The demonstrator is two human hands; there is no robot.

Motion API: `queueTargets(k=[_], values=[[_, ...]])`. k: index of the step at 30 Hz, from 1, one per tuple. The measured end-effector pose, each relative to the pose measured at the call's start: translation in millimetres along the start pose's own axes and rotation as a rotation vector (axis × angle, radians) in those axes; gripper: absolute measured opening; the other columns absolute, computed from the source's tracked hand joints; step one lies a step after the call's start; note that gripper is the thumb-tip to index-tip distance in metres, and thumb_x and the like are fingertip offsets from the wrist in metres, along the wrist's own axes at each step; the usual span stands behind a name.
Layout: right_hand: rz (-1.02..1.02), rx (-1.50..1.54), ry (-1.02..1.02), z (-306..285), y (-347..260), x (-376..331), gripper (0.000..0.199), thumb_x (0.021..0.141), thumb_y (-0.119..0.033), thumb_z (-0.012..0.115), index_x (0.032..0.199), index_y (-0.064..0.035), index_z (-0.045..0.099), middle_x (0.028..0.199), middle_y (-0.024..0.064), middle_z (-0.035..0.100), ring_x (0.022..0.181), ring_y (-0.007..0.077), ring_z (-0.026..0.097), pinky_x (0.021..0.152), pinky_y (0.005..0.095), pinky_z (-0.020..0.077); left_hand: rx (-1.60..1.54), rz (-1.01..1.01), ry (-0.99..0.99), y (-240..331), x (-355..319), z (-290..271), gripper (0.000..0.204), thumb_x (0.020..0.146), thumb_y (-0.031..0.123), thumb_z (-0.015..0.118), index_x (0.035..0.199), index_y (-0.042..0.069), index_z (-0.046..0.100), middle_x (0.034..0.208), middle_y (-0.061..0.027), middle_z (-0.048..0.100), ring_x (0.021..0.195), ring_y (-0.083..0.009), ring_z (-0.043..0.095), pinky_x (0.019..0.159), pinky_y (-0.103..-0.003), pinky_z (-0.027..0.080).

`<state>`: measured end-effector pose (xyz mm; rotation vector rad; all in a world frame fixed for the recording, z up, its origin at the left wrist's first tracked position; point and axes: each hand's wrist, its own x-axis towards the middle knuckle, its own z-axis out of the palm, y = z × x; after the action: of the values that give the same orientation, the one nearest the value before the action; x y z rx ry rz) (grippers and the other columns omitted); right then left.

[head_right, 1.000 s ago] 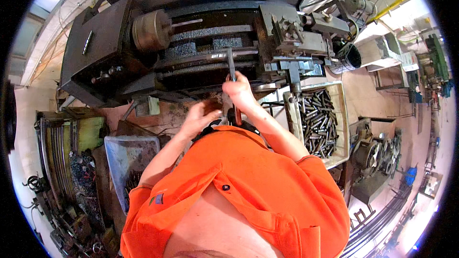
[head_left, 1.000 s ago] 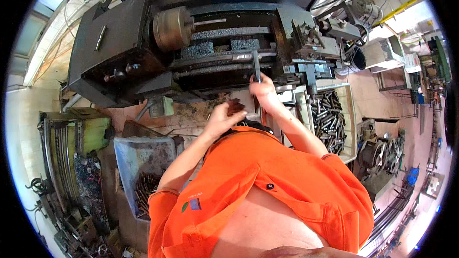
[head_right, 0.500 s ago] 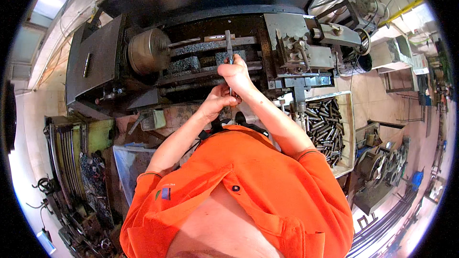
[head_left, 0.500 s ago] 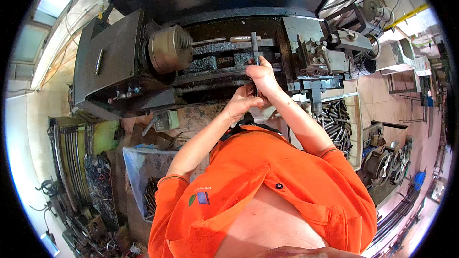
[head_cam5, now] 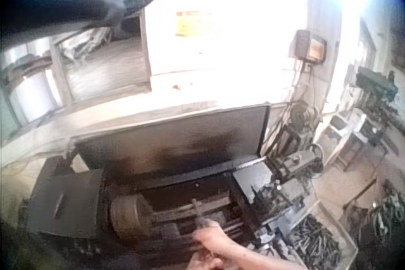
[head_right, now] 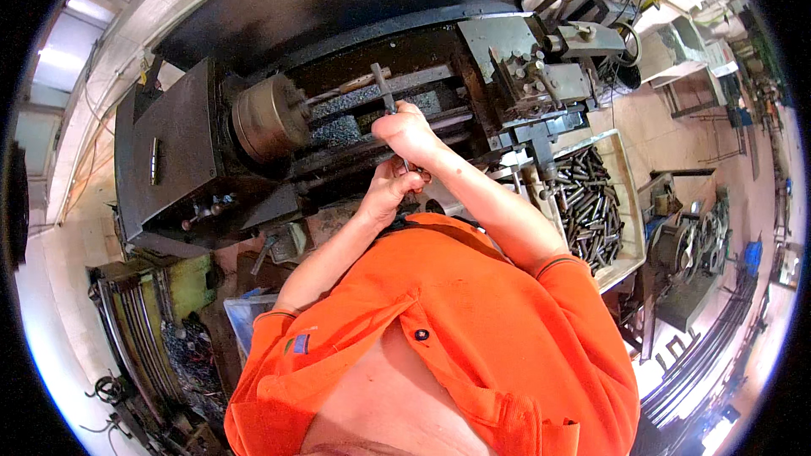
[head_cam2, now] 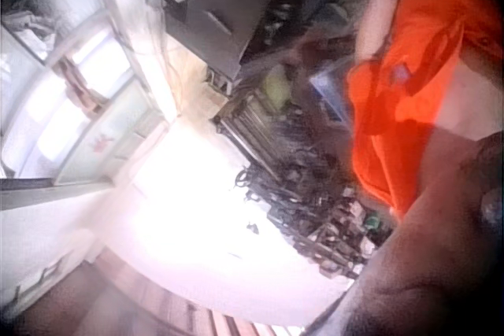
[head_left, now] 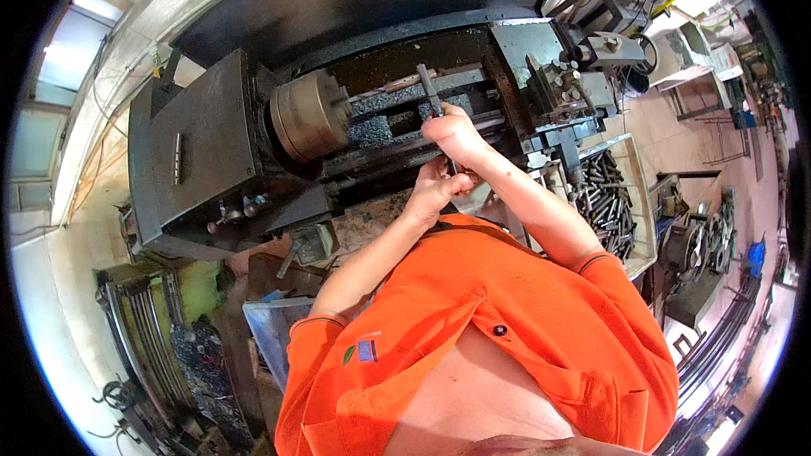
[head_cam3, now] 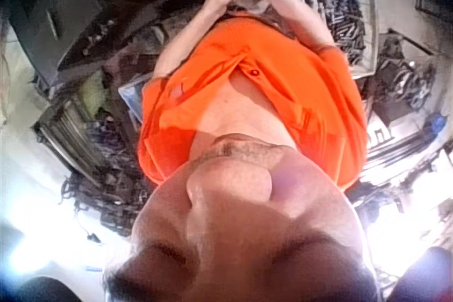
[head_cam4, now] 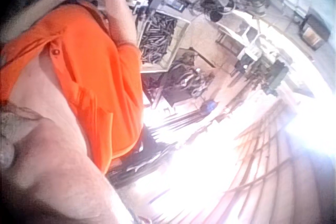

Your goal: The person repeatedly picks up cylindrical metal rods from a blue bin and places them into a rotating lathe machine. They use a handheld tool to work on the spinning metal part, then remove the finished piece and place it into a white bin before repeating the process.

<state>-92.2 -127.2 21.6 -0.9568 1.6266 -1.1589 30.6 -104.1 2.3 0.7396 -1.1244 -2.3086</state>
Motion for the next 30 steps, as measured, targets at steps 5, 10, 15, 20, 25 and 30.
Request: queueTargets(k=[5, 10, 15, 20, 25, 30], values=[[-0.140, -0.201, -0.024, 27.5, -3.5, -2.8, 0.015, 0.065, -0.016, 0.056, 0.063, -0.0011, 0.056, 0.073, 0.0162, 0.050, 0.070, 0.0324, 0.052, 0.065, 0.0369, 0.0429, 0.016, 0.016, 0.032, 3.5, -14.5, -20.1, 0.035, 0.065, 0.018, 0.071, 0.088, -0.001, 0.053, 0.075, -0.0044, 0.058, 0.064, -0.0099, 0.053, 0.057, -0.024, 0.043], [-0.017, -0.096, -0.010, 43.7, -10.8, -1.9, 0.019, 0.063, -0.012, 0.057, 0.073, 0.0009, 0.049, 0.065, 0.0048, 0.047, 0.062, 0.0157, 0.044, 0.055, 0.0301, 0.0387, 0.063, -0.007, 0.048, 11.9, -22.2, -32.9, 0.034, 0.065, 0.020, 0.072, 0.084, -0.002, 0.055, 0.077, -0.0046, 0.060, 0.065, -0.0102, 0.054, 0.057, -0.024, 0.043], [0.191, 0.185, 0.048, 27.7, -18.4, -9.8, 0.014, 0.066, -0.011, 0.056, 0.075, -0.0023, 0.048, 0.060, 0.0002, 0.044, 0.055, 0.0100, 0.041, 0.048, 0.0276, 0.0380, 0.024, 0.000, -0.024, 8.8, -12.5, -26.4, 0.035, 0.065, 0.024, 0.073, 0.083, -0.001, 0.057, 0.075, -0.0043, 0.061, 0.065, -0.0108, 0.055, 0.057, -0.024, 0.043], [0.066, 0.067, 0.118, 49.6, -19.9, -4.6, 0.015, 0.065, -0.012, 0.055, 0.073, -0.0014, 0.048, 0.062, 0.0013, 0.045, 0.059, 0.0111, 0.041, 0.052, 0.0276, 0.0368, 0.092, 0.008, 0.063, 10.6, -19.5, -33.3, 0.034, 0.064, 0.020, 0.072, 0.082, -0.003, 0.057, 0.073, -0.0038, 0.060, 0.064, -0.0101, 0.055, 0.056, -0.025, 0.043], [0.091, -0.017, 0.037, 41.6, -6.2, -2.0, 0.034, 0.064, -0.016, 0.058, 0.087, 0.0081, 0.051, 0.070, 0.0127, 0.053, 0.067, 0.0187, 0.053, 0.060, 0.0318, 0.0446, 0.014, 0.045, 0.027, 3.0, -16.2, -31.3, 0.036, 0.063, 0.023, 0.075, 0.082, -0.002, 0.058, 0.070, -0.0031, 0.059, 0.060, -0.0101, 0.054, 0.054, -0.024, 0.042], [0.222, 0.142, 0.031, 34.8, -20.0, -6.9, 0.026, 0.064, -0.012, 0.057, 0.082, 0.0058, 0.050, 0.061, 0.0073, 0.050, 0.058, 0.0160, 0.049, 0.051, 0.0305, 0.0419, 0.000, 0.056, 0.015, -3.6, -11.6, -34.0, 0.039, 0.063, 0.027, 0.078, 0.081, -0.001, 0.056, 0.073, -0.0034, 0.060, 0.060, -0.0111, 0.054, 0.054, -0.024, 0.043]])
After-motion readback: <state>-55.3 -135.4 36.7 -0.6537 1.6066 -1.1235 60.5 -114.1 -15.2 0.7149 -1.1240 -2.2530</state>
